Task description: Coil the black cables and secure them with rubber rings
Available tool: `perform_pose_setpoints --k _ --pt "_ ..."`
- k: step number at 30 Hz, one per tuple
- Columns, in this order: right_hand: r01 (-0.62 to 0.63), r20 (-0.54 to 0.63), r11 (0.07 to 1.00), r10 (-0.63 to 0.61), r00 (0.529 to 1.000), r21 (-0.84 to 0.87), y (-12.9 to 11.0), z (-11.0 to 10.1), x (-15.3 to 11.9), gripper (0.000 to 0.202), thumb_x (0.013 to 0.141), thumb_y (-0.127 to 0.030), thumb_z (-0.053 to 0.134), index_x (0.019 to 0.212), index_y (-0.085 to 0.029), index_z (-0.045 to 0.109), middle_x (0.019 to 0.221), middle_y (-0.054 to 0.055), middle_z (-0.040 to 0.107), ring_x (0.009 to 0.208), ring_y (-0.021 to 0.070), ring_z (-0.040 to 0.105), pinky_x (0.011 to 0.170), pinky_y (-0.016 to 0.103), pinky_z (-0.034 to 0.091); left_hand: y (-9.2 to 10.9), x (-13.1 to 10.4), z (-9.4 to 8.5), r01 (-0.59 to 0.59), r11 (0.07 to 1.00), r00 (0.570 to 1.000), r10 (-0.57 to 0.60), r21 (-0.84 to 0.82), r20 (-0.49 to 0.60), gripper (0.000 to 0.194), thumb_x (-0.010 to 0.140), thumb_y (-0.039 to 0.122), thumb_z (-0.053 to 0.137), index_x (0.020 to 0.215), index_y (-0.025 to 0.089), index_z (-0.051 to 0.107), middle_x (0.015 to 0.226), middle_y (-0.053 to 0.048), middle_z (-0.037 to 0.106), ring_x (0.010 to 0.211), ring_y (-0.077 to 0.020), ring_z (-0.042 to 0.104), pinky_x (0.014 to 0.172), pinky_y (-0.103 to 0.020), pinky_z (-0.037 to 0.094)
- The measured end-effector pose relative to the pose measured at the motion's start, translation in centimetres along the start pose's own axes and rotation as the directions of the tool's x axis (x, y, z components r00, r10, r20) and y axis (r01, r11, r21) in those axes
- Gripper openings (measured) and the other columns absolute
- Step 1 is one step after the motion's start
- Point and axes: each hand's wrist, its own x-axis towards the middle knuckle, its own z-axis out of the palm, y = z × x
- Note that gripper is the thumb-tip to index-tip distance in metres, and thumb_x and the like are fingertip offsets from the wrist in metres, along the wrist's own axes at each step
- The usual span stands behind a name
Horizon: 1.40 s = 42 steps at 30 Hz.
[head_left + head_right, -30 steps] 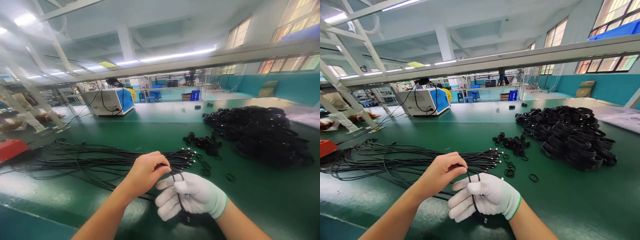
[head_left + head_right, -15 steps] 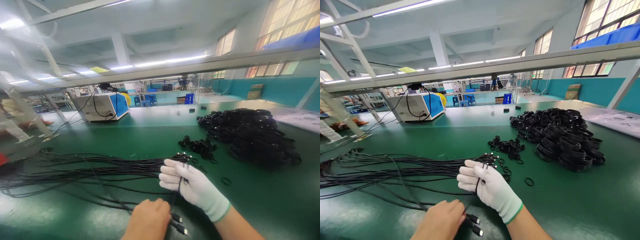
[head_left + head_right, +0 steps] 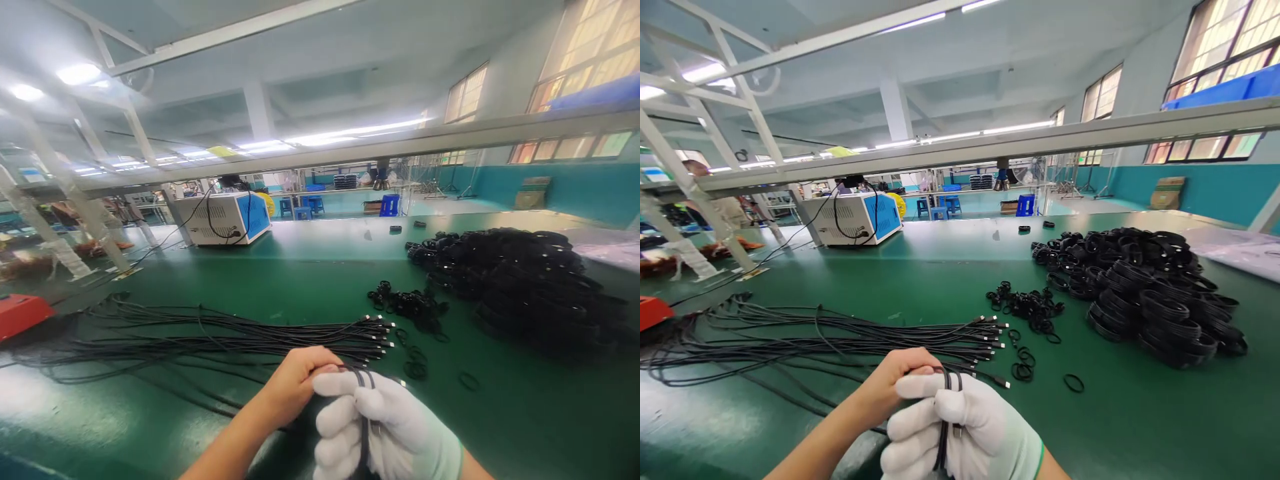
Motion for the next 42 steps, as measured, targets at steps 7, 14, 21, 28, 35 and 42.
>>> perform_pose_setpoints --k 7,14,21,28,35,42 --pt "0.292 -0.152 0.955 -0.296 0.943 -0.053 -2.8 1.1 0.1 0.031 0.078 -0.029 0.066 0.104 -0.016 0.056 0.076 -0.001 0.051 0.068 0.0115 0.051 0.077 0.037 0.040 -0.7 -4.0 3.7 0.046 0.798 0.996 0.009 0.601 -0.087 0.022 0.086 0.016 0.039 0.076 0.020 0.059 0.074 -0.002 0.064 0.064 -0.0174 0.058 0.060 -0.028 0.038" --pt "0.098 -0.194 0.984 -0.126 0.973 -0.148 -0.5 -0.1 -0.3 0.021 0.083 -0.020 0.060 0.102 -0.011 0.055 0.083 0.007 0.057 0.078 0.0155 0.055 0.073 0.032 0.039 4.3 -3.6 1.9 -0.142 0.812 0.969 0.231 0.567 -0.089 0.011 0.080 0.025 0.060 0.070 0.020 0.059 0.068 0.001 0.062 0.063 -0.0145 0.055 0.060 -0.027 0.034" --pt "-0.220 0.063 0.963 0.213 0.975 0.158 0.5 0.9 0.0 0.037 0.065 -0.024 0.077 0.075 -0.013 0.043 0.065 -0.005 0.029 0.057 0.0052 0.037 0.055 0.018 0.023 2.1 -0.2 -0.6 -0.024 0.979 0.997 0.040 -0.204 0.072 0.011 0.073 0.027 0.068 0.073 0.015 0.068 0.072 0.000 0.064 0.069 -0.0127 0.057 0.064 -0.021 0.045" --pt "0.207 -0.071 0.974 -0.200 0.977 0.095 -1.4 1.9 0.4 0.025 0.077 -0.022 0.065 0.097 -0.012 0.052 0.067 -0.005 0.029 0.059 0.0071 0.034 0.061 0.025 0.030 -1.9 -1.4 1.3 0.083 0.941 0.994 -0.054 0.329 -0.097 0.029 0.091 0.023 0.037 0.083 0.018 0.064 0.080 -0.002 0.063 0.074 -0.0162 0.057 0.066 -0.027 0.040" --pt "0.335 -0.319 0.923 -0.381 0.868 -0.190 -2.6 0.9 0.1 0.027 0.080 -0.024 0.063 0.106 -0.017 0.058 0.096 0.007 0.058 0.083 0.0169 0.055 0.084 0.040 0.039 2.0 -3.8 4.2 -0.042 0.805 0.994 0.091 0.592 -0.053 0.017 0.086 0.017 0.041 0.077 0.020 0.056 0.072 0.000 0.061 0.063 -0.0152 0.055 0.061 -0.028 0.033" --pt "-0.005 -0.297 0.959 -0.083 0.951 -0.284 -0.6 1.1 -0.6 0.029 0.078 -0.022 0.066 0.103 -0.011 0.057 0.092 0.009 0.059 0.081 0.0157 0.053 0.077 0.032 0.039 4.2 -4.4 1.7 -0.192 0.742 0.955 0.292 0.642 -0.052 0.015 0.084 0.029 0.057 0.073 0.019 0.055 0.071 0.001 0.061 0.063 -0.0141 0.052 0.059 -0.028 0.028"
